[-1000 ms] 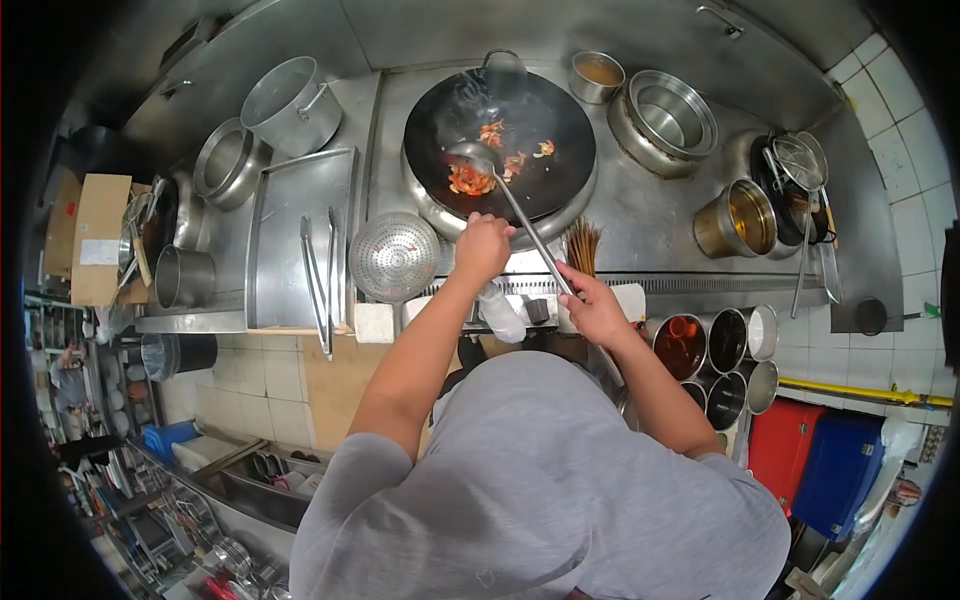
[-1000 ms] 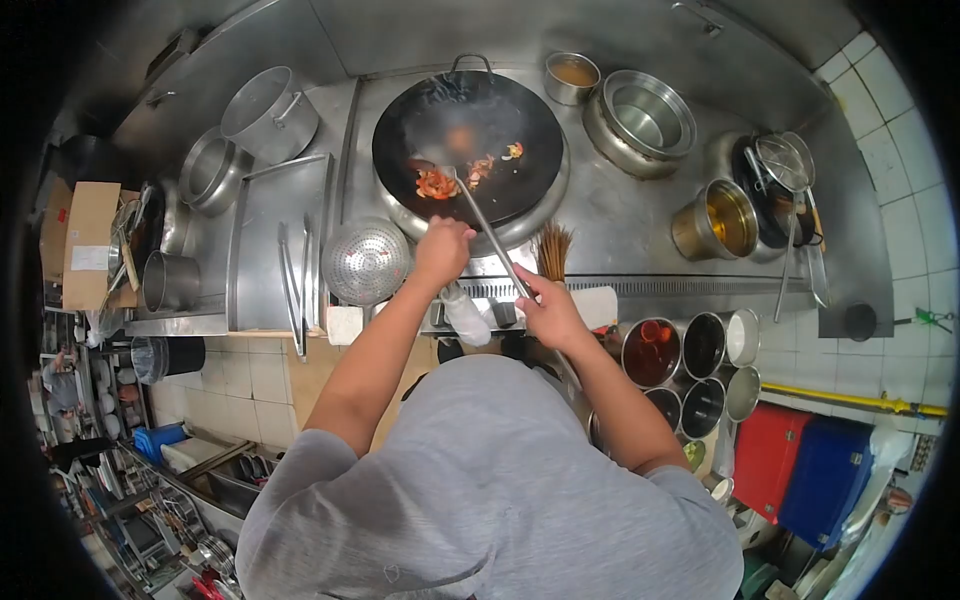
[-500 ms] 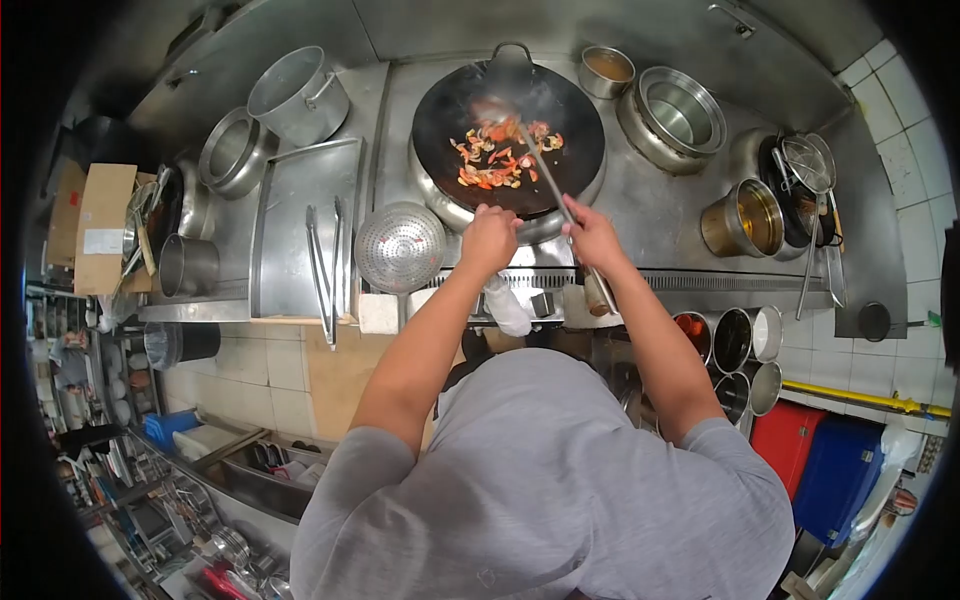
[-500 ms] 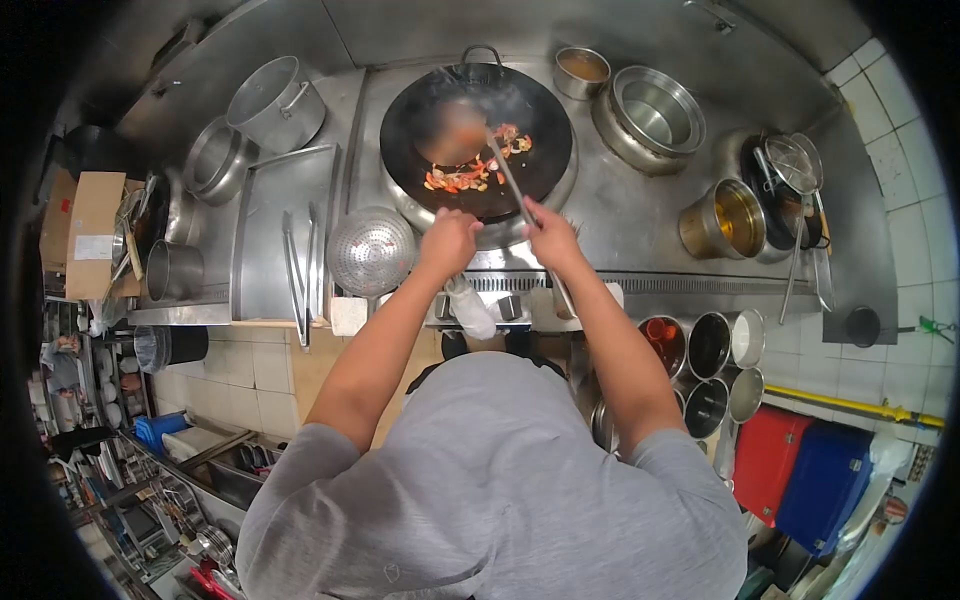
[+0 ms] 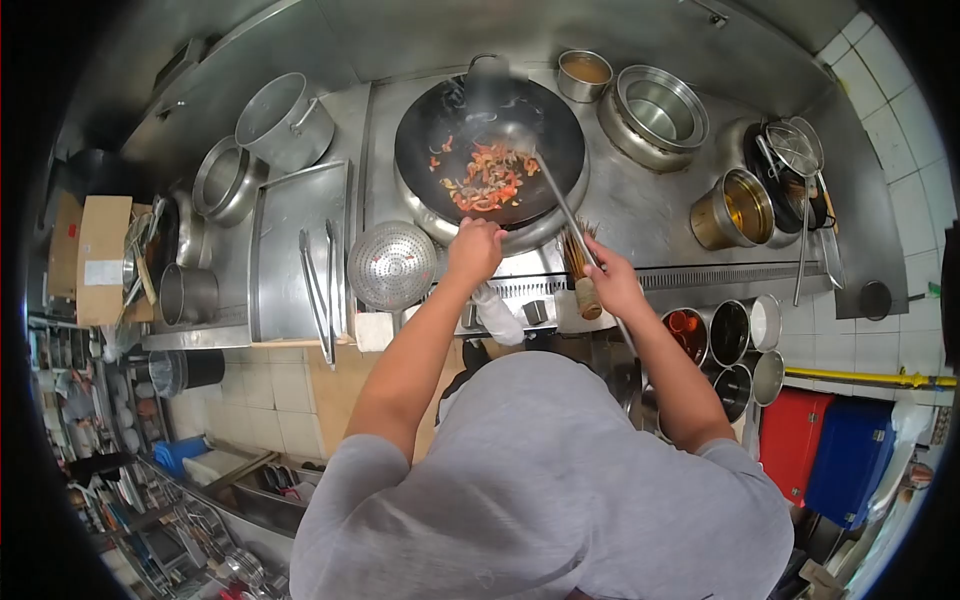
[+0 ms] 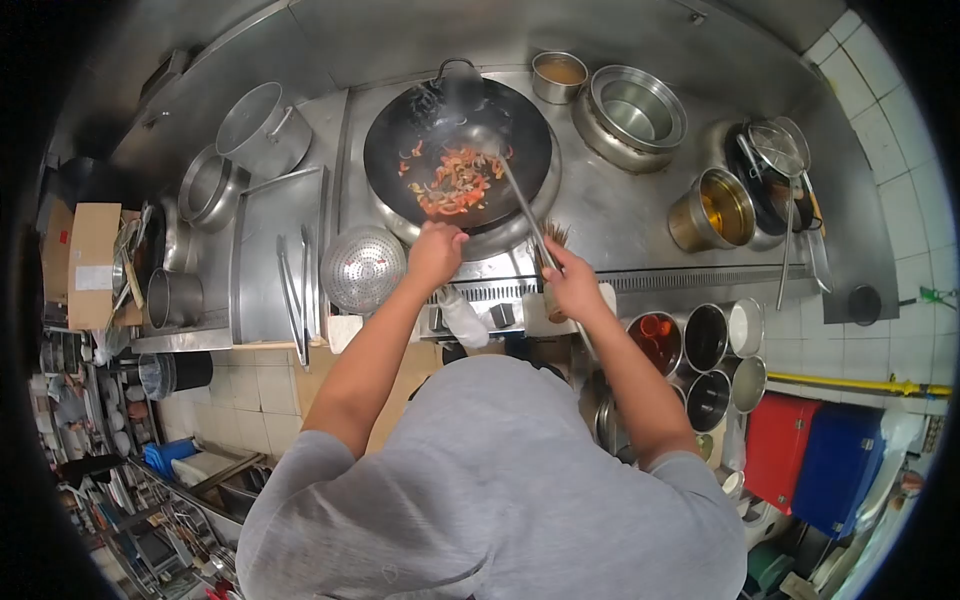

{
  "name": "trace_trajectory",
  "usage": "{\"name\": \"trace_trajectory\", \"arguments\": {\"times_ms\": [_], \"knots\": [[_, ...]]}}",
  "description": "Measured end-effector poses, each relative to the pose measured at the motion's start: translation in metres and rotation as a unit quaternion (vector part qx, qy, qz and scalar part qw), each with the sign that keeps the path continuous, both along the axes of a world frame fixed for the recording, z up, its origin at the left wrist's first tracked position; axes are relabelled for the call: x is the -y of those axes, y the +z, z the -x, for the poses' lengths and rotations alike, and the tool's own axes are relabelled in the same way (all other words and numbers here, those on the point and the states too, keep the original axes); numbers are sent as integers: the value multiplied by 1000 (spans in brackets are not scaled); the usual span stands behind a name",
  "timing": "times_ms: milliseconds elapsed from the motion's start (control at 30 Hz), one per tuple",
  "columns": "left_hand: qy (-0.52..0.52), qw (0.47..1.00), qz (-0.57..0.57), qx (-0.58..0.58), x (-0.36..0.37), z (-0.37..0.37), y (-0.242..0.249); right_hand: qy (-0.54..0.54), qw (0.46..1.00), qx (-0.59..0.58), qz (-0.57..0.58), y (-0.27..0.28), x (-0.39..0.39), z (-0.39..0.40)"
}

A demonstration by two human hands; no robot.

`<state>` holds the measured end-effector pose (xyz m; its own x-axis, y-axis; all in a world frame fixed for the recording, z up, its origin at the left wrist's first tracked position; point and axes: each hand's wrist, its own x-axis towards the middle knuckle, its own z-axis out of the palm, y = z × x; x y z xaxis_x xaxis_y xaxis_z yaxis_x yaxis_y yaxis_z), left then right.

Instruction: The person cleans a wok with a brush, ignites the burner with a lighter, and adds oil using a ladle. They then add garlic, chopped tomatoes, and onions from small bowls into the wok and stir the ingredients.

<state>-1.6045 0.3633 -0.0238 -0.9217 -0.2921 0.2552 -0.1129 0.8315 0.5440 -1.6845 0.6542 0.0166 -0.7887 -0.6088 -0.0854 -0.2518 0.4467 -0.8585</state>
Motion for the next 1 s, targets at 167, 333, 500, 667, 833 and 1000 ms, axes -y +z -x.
{"name": "trace_trajectory", "arguments": {"times_ms": [167,333,500,667,833,1000], "knots": [[-4,1000,6,15,-2,1,4,-130,988,-39,71,-42,54,5],[2,999,2,35,0,-1,8,-20,983,168,-75,21,35,-23],[0,1000,-11,21,-2,-3,9,24,975,220,-2,21,1,-51],[0,1000,9,19,0,-1,4,-11,996,88,-2,-17,59,2],[7,1000,-7,21,-4,-3,5,-8,995,-72,-74,3,97,29],[-18,1000,-14,10,0,-12,24,69,993,-41,-85,57,22,-8]]}}
